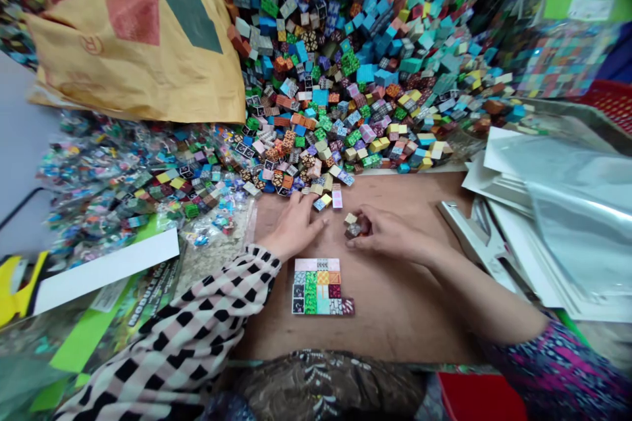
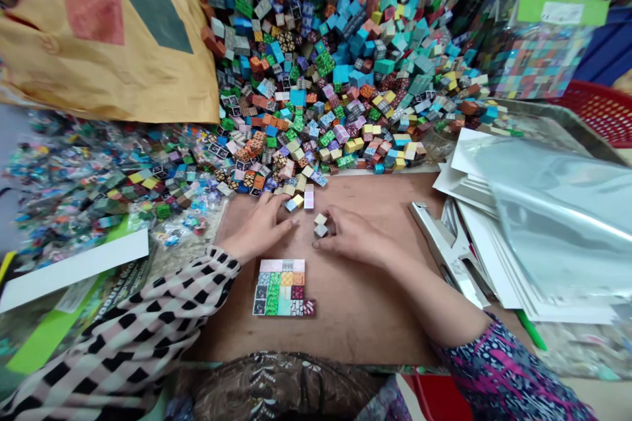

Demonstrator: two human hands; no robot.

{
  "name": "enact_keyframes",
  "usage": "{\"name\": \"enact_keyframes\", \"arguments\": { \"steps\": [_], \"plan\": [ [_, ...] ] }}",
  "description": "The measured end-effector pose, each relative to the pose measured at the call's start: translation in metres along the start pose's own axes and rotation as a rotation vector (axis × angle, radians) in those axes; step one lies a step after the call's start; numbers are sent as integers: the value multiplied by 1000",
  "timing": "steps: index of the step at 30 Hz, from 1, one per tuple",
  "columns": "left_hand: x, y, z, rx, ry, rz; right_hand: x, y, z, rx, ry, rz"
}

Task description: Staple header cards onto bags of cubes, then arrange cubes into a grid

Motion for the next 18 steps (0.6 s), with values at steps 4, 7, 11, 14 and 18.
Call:
{"name": "enact_keyframes", "arguments": {
  "steps": [4, 7, 11, 14, 18],
  "plan": [
    [19, 0, 10, 21, 10, -2, 14, -2, -3, -40, -73, 34],
    [45, 5, 15, 10, -5, -50, 23, -8, 2, 37, -23, 66],
    [80, 22, 14, -94, -43, -177, 26, -34, -1, 168, -7, 238],
    [98, 32, 9, -115, -85, -221, 19, -41, -5, 198, 10, 308],
    [104, 32, 6, -109, -94, -211, 12, -24, -4, 84, 37, 269]
  ]
}}
Point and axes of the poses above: each hand's wrist, its own x-axis away from the middle knuckle, its own z-axis out of the back of the hand, y = z × x, the point moved 9 cm from there along -x, towards the middle knuckle, and after that the axes turned 8 degrees about -x, right-handed, at the moved point
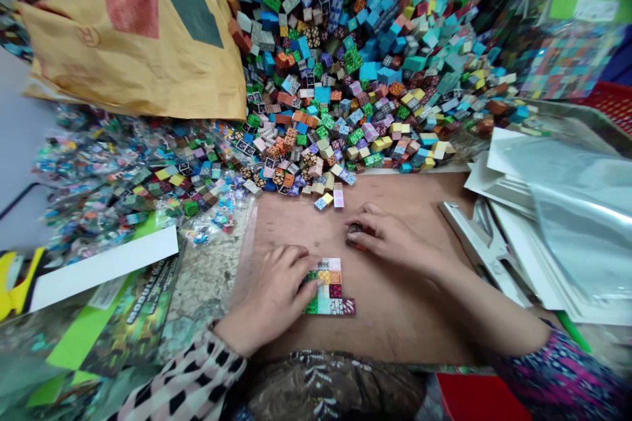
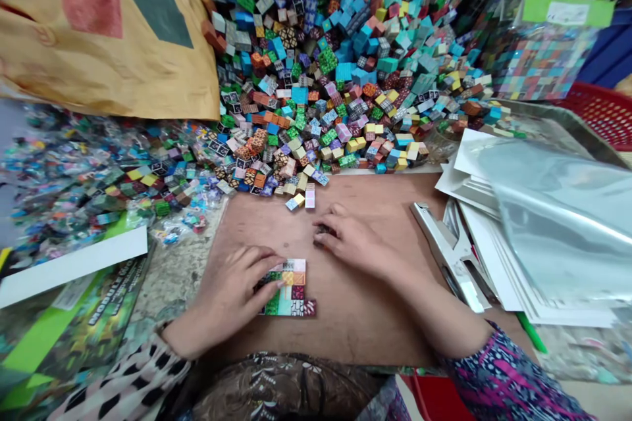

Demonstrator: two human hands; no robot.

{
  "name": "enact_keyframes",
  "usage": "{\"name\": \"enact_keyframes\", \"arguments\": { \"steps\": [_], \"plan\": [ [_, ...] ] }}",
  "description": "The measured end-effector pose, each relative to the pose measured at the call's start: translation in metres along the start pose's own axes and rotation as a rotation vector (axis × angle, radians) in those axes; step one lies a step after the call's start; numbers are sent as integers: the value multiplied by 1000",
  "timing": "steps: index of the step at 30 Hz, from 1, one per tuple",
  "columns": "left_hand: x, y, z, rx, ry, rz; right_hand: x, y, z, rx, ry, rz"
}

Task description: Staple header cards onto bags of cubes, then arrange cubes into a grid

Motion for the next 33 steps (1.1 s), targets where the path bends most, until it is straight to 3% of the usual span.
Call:
{"name": "enact_keyframes", "arguments": {
  "steps": [4, 9, 21, 27, 33],
  "plan": [
    [-2, -5, 0, 18, 23, 12, 12, 12, 2, 12, 66, -26],
    [-4, -2, -2, 25, 13, 7, 31, 6, 3, 106, 154, -18],
    [4, 15, -8, -70, -85, -19, 51, 11, -4, 132, 113, -136],
    [6, 19, -10, -105, -104, -18, 54, 0, -15, 150, 18, -29],
    [7, 17, -13, -94, -93, -1, 54, -30, -28, 228, -90, 167]
  ]
}}
Point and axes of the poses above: each hand's wrist, its own x-axis away from the middle knuckle, its own z-axis out of the back of the hand, y = z × x, the point moved 9 cm from there along -x, towards the middle knuckle, and after that the axes turned 8 degrees about -x, right-handed, at the moved point
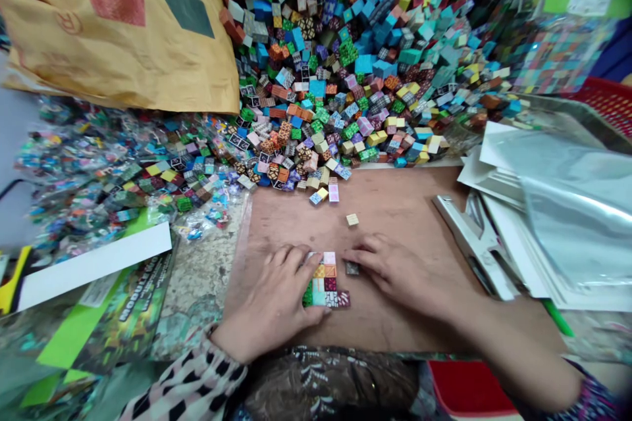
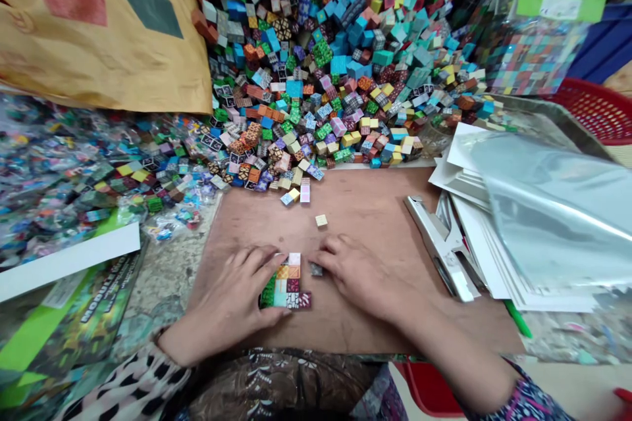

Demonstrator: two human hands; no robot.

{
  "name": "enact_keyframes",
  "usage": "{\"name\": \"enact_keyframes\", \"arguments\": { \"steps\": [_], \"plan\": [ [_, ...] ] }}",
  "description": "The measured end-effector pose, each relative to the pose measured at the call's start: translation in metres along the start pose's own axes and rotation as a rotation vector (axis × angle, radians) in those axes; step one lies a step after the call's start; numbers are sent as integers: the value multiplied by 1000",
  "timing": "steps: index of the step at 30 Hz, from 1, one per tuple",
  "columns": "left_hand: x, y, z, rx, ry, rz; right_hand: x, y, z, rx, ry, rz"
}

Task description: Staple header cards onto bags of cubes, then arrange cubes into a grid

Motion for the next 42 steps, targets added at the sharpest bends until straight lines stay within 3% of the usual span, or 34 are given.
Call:
{"name": "enact_keyframes", "arguments": {
  "steps": [6, 15, 23, 29, 35, 42],
  "plan": [
    [-1, -2, -1, 48, 5, -5, -5, -15, -7, 39, -20, 29],
    [0, -3, -4, 58, -2, -10, 2, -9, -11, -143, -17, -58],
    [-1, 21, 4, -103, 32, -183, -3, 1, -10, -269, 3, -82],
    [-3, 24, 4, -94, 27, -216, -12, 9, 2, -185, 10, -93],
    [-2, 20, 0, -90, 32, -183, -29, 7, 3, -195, 25, -34],
    [2, 5, -6, -16, 23, -76, -22, 0, -3, -266, 11, -19]
  ]
}}
Point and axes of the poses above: each hand's wrist, its own x-axis away from the middle knuckle, its own z-axis out of the back of the hand, y = z × x, the point moved 9 cm from there along -x, towards the middle knuckle, and after that the axes turned 8 degrees about -x, right-handed, at the moved point
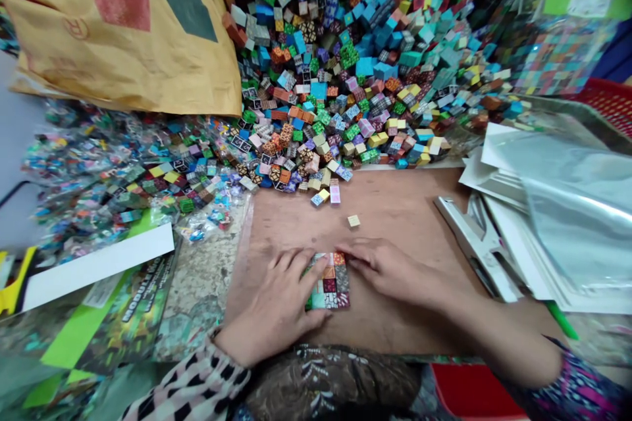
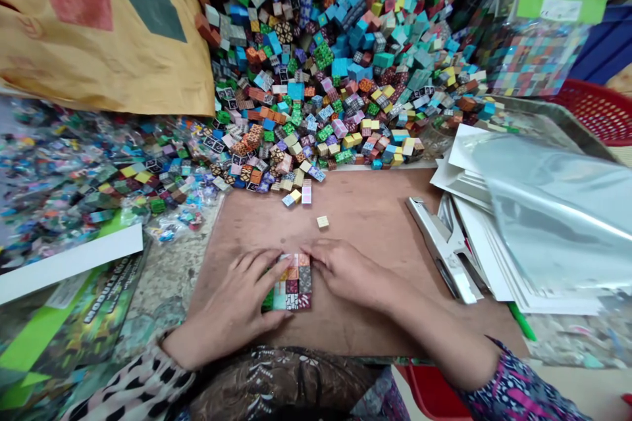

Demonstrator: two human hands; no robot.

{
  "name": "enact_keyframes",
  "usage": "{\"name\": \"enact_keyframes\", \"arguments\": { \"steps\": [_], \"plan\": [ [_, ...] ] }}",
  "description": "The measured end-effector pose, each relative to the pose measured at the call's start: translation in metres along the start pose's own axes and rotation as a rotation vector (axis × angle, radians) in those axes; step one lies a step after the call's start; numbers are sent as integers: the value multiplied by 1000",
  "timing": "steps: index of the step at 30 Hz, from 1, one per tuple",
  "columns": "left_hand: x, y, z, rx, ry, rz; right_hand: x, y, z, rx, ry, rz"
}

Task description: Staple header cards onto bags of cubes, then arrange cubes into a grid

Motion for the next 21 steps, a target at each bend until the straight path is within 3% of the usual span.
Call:
{"name": "enact_keyframes", "arguments": {
  "steps": [7, 13, 17, 21],
  "plan": [
    [1, -3, -3, 57, -3, 2, 13, -15, -10, 165, -33, -46],
    [13, -13, -14, 78, 17, 39, 32, -13, -33, 324, 84, -14],
    [22, -22, -13, 248, 106, 159, 44, -7, -46, 411, 219, -37],
    [29, -28, -19, 455, 195, 287, 42, -5, -58, 453, 264, -69]
  ]
}}
Point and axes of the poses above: each hand's wrist, its own x-axis away from the middle knuckle, its own z-axis out of the back of the hand, y = z × x, the point moved 9 cm from there along -x, towards the middle knuckle, and after that the axes turned 8 degrees about -x, right-handed, at the moved point
